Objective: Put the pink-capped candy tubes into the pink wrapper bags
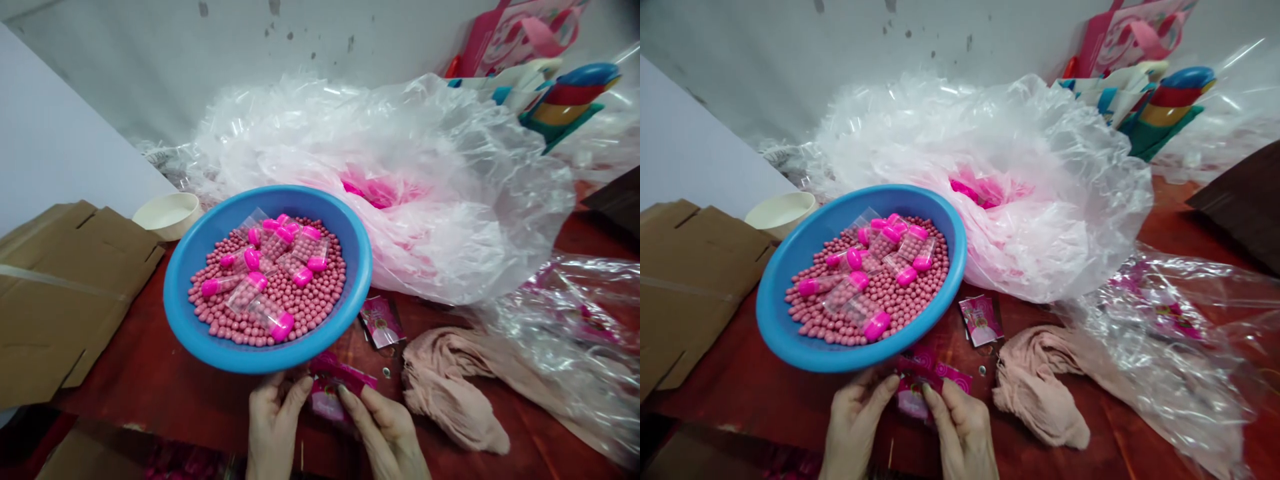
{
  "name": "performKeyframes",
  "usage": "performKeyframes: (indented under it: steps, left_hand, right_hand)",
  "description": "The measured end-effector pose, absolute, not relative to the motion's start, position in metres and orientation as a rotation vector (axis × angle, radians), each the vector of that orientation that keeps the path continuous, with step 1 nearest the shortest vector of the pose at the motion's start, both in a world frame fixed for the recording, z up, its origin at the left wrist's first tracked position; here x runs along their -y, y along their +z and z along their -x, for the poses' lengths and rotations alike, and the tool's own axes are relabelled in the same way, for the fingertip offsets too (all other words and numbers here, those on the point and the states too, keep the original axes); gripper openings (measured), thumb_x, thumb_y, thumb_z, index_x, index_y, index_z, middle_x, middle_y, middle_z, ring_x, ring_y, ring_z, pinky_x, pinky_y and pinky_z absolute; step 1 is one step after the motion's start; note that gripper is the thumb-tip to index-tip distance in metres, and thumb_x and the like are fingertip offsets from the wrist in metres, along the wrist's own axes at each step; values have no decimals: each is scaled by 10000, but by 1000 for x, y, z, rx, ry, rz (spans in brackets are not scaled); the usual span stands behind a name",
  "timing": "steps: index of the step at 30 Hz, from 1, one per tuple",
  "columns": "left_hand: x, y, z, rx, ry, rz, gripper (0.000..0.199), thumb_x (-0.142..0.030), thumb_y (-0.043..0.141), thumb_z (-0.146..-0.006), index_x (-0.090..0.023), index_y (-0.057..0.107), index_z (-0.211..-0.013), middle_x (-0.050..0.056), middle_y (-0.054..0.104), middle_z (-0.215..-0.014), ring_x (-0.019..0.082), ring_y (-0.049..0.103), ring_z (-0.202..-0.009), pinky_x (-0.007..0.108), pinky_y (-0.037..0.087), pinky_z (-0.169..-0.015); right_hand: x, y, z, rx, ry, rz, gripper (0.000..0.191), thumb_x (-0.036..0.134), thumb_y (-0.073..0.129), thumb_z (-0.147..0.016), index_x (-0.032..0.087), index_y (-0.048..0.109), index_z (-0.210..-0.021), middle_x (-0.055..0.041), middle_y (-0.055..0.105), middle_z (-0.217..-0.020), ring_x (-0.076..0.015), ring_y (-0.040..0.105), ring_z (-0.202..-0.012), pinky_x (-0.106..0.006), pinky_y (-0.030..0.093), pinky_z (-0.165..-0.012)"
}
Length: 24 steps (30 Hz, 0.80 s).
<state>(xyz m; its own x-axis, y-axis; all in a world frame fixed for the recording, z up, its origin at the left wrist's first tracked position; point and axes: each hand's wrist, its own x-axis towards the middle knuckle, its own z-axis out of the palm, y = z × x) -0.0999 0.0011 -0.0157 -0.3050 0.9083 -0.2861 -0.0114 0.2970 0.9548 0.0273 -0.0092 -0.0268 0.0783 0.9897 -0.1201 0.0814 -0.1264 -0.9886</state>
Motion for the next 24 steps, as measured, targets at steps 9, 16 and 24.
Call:
performKeyframes:
  steps: [9,16,24]
  left_hand:
    - [-8,-32,105,-1904,1046,-1082,123,-313,696,-642,-192,705,-619,61,699,-596,252,623,-591,381,493,-645]
    - [2,-25,99,-1925,1214,-1242,162,-339,651,-716,-219,752,-757,95,738,-808,261,641,-773,366,466,-776]
    - [-9,0,64,-1236,1272,-951,98,-165,704,-697,-195,734,-608,3,659,-616,142,589,-626,225,457,-612]
  right_hand:
    - [3,-39,-60,1129,1126,1491,253,384,609,-788,181,685,-658,5,609,-577,-135,535,-547,-192,462,-537]
    - [6,-36,-56,979,1310,1476,261,439,659,-745,179,684,-733,-6,673,-630,-152,614,-583,-196,480,-532]
    - [10,-18,-60,1169,1263,1392,319,443,606,-785,192,646,-591,19,565,-545,-108,519,-512,-164,429,-507]
